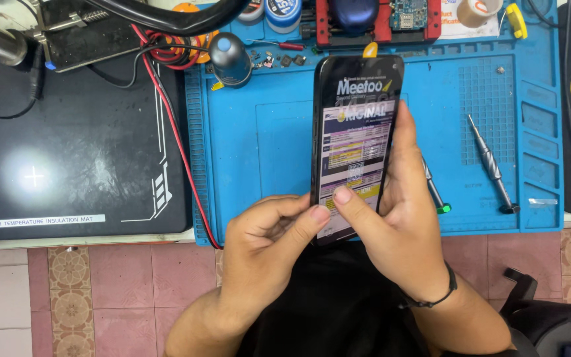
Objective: The person uses a precision screwdriver to remove screws from the internal frame of a disassembled smartphone. After removing the screws, the person closes the device and inspects the exterior, rotating it to check the edges and back.
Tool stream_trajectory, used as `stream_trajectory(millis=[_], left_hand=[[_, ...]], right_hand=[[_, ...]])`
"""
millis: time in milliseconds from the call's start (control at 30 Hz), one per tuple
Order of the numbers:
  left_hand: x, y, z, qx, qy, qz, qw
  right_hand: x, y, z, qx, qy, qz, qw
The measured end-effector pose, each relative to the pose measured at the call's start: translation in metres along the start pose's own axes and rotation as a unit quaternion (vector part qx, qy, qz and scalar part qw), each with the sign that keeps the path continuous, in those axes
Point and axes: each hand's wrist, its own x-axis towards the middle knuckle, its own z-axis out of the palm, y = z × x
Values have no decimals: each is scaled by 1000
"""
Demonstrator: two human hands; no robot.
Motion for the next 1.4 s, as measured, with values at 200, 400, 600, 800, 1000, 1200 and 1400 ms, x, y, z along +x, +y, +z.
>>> stream_trajectory(millis=[200,400,600,800,1000,1200,1400], left_hand=[[-5,1,1,32,-8,43,999],[-5,1,6,57,5,106,993],[-14,6,8,49,-56,120,990],[-16,11,9,40,-93,135,986],[-15,10,9,5,-134,110,985],[-16,5,4,17,-142,107,984],[-17,1,2,-11,-142,105,984]], right_hand=[[-9,-1,1,-4,5,-16,1000],[-9,2,1,15,5,-11,1000],[-5,13,-6,180,-43,95,978],[-8,18,-17,240,-64,165,954],[-8,18,-18,255,-86,174,947],[-8,21,-17,244,-101,160,951],[-10,23,-18,234,-102,160,954]])
